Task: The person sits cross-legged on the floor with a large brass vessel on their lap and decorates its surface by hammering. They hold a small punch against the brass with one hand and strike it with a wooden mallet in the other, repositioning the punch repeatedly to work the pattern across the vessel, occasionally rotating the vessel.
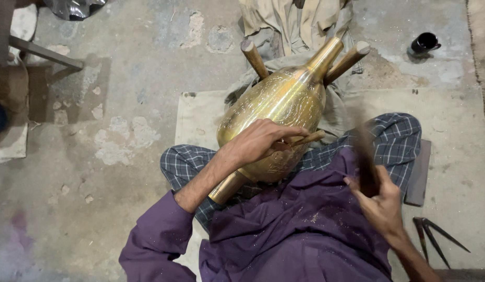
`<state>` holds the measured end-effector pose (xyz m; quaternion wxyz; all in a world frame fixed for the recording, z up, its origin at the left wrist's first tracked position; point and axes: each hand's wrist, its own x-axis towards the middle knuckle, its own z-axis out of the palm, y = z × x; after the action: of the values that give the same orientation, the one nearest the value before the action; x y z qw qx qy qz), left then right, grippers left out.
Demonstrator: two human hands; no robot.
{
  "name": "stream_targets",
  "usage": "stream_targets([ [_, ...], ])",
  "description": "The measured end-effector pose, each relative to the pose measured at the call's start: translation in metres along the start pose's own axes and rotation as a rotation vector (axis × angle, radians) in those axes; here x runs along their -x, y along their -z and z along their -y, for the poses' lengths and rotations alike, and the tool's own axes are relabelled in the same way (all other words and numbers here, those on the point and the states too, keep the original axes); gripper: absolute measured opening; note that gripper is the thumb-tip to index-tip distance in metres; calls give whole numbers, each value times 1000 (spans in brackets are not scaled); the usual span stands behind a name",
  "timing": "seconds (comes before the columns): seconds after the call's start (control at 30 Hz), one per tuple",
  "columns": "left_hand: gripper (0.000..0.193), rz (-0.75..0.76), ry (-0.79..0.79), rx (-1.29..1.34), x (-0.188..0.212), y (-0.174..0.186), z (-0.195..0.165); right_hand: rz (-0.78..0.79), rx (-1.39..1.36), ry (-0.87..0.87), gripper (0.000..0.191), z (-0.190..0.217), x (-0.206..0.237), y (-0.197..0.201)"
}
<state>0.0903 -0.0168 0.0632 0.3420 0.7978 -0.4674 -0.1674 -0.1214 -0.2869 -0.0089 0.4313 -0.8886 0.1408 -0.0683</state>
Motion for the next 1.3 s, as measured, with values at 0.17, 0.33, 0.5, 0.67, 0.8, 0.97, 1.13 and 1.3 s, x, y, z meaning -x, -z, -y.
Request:
stream_targets([
  [0.17, 52, -13, -34, 4, -1, -4, 3, 160, 206, -153, 34, 4, 5, -2],
  [0.33, 51, 44, 27, 26, -5, -8, 4, 77, 21, -39, 36, -6, 7, -4],
  [0.5, 53, 17, -25, -30, -6, -5, 4, -11, -86, 8, 32, -11, 10, -4],
  [0.67, 55, 30, -10, -12, -4, -4, 2, 21, 100, -23, 33, -4, 11, -5],
  [0.8, 54, -12, -101, 6, -1, -3, 4, -9, -207, -46, 31, 5, 14, -9],
  [0.97, 51, 36, -49, 2, -2, -3, 4, -98, -221, 24, 32, 8, 17, -10],
  [1.13, 52, 31, -56, -7, -1, 0, 1, -19, 14, 63, 33, 4, 18, -11],
  [1.3, 54, 67, -15, 9, 0, 1, -2, -56, -174, -12, 24, 6, 21, -14],
])
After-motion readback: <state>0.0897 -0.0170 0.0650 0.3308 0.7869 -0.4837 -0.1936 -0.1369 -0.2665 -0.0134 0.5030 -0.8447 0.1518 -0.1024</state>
